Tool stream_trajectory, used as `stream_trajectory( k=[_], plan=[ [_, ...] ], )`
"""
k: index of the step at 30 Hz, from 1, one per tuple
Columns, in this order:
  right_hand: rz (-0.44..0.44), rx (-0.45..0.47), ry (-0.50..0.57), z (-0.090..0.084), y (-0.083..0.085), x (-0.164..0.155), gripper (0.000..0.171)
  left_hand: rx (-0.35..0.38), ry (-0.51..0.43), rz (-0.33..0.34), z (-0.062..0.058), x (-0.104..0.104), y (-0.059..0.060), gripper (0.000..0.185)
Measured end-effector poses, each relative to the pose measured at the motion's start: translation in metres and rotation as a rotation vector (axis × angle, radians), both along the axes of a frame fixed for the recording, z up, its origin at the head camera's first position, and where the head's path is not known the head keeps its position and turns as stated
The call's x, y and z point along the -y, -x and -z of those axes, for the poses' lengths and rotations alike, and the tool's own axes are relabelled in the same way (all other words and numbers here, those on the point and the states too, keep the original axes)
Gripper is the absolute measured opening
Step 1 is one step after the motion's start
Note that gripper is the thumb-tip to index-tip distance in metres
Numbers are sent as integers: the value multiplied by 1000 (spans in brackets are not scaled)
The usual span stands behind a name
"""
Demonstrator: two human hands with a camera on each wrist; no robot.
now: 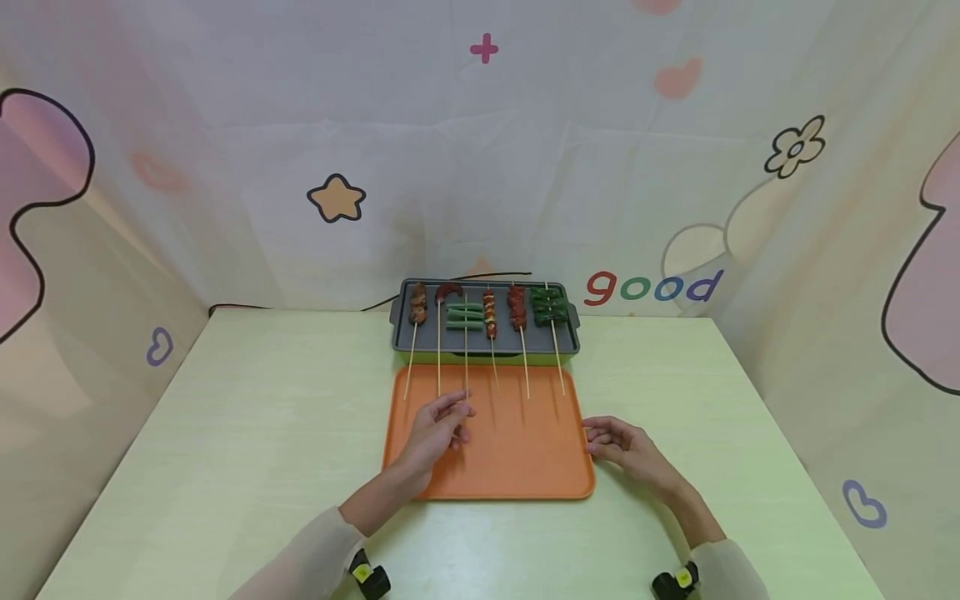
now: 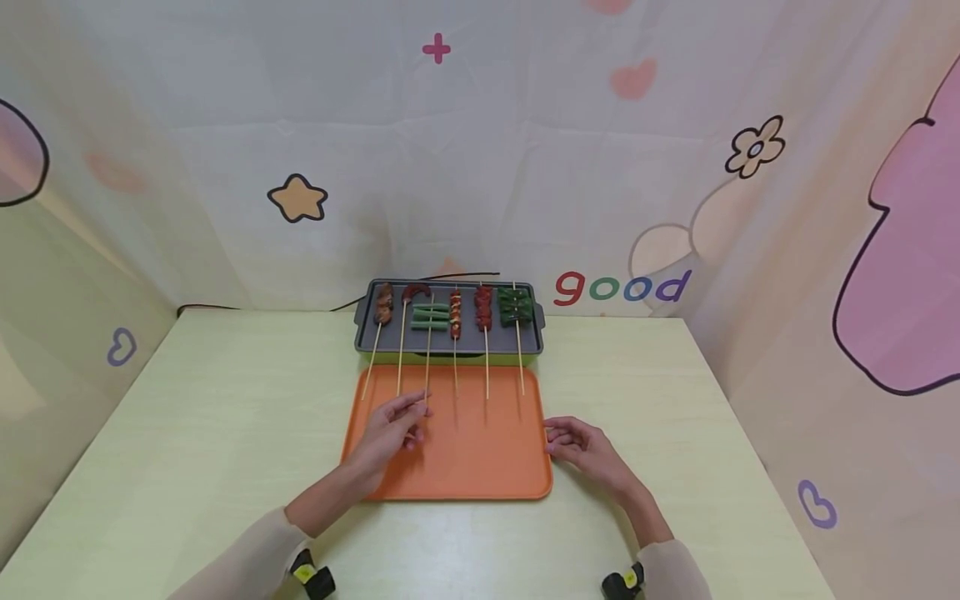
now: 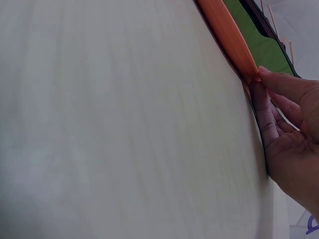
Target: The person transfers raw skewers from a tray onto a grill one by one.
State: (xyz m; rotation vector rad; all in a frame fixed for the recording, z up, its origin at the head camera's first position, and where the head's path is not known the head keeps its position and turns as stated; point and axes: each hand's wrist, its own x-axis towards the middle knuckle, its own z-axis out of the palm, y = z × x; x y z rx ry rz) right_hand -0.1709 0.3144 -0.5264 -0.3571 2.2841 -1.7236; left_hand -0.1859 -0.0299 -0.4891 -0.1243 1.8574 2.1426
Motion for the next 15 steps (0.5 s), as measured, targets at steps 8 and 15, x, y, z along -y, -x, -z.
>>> stream_trajectory(
  k=[8, 15],
  plan=[
    [-19, -8, -3, 2, 4, 1, 45, -11, 34, 6, 3, 11, -4, 42],
    [-18, -3, -23, 1, 6, 1, 45, -68, 147, 32, 6, 39, -17, 40]
  ],
)
